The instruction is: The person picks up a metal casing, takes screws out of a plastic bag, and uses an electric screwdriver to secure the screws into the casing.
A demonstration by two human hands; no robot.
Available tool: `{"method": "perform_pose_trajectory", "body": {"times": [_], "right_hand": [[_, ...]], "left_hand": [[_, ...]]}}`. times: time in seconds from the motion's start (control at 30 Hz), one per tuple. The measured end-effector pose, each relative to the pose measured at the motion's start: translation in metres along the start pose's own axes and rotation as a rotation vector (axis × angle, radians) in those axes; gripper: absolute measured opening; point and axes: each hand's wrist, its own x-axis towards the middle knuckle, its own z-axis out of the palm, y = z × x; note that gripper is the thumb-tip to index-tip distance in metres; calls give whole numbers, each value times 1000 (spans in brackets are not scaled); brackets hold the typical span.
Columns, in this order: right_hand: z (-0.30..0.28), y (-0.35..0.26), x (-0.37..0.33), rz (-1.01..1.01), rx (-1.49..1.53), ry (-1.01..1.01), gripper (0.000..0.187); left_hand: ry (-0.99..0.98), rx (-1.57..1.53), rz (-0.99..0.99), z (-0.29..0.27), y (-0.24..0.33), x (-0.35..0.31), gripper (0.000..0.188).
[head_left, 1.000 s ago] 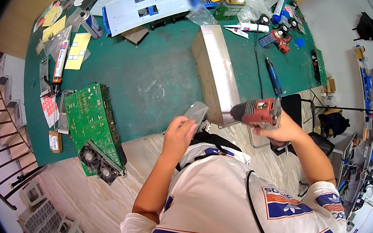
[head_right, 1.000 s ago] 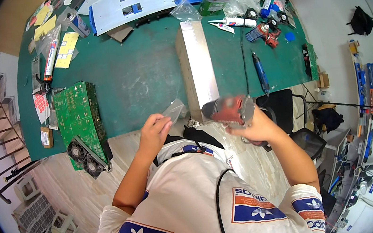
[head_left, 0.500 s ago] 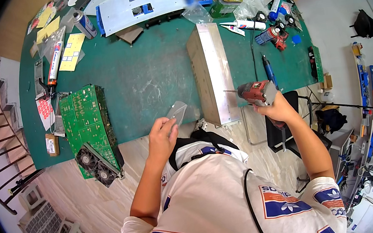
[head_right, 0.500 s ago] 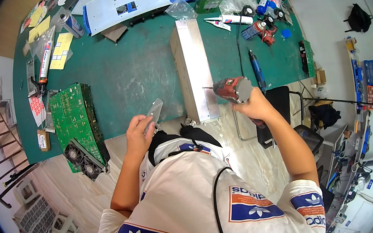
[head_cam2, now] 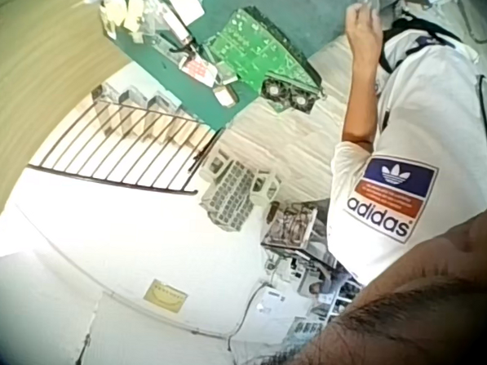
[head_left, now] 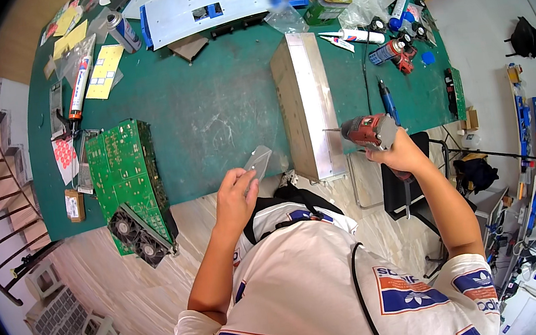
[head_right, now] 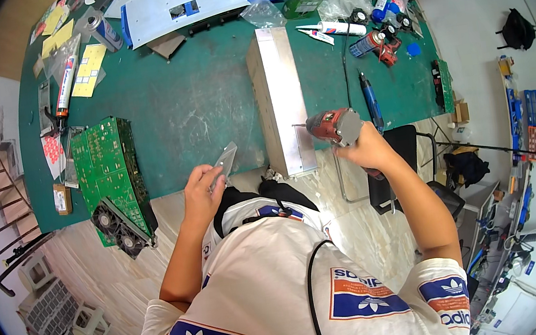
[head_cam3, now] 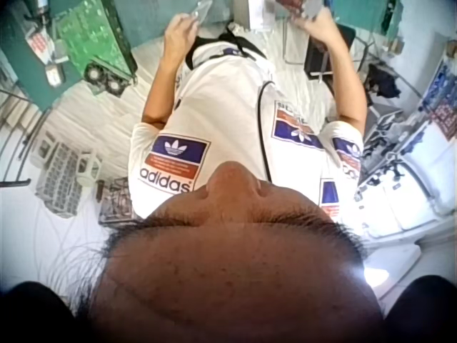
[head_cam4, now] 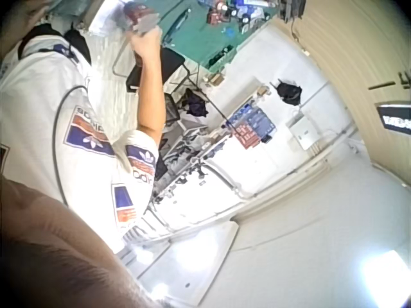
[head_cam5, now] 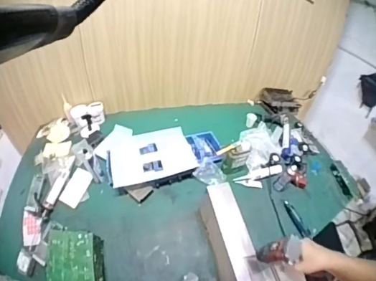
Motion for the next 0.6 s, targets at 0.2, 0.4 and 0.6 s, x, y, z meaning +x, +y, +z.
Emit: {"method": "perform_pose_trajectory", "body": {"times": [0.2,0.4,0.6], "right_hand": [[0,5,1,54,51,-12,48],[2,9,-2,-57,-11,18,46],[-4,-13,-1,-87,-97,25,44]], "left_hand": [[-5,3,-31,-1,-2,-2,24],[-19,7,-49,-2,1,0,24],[-5,6,-22,0,0,2,25]]}}
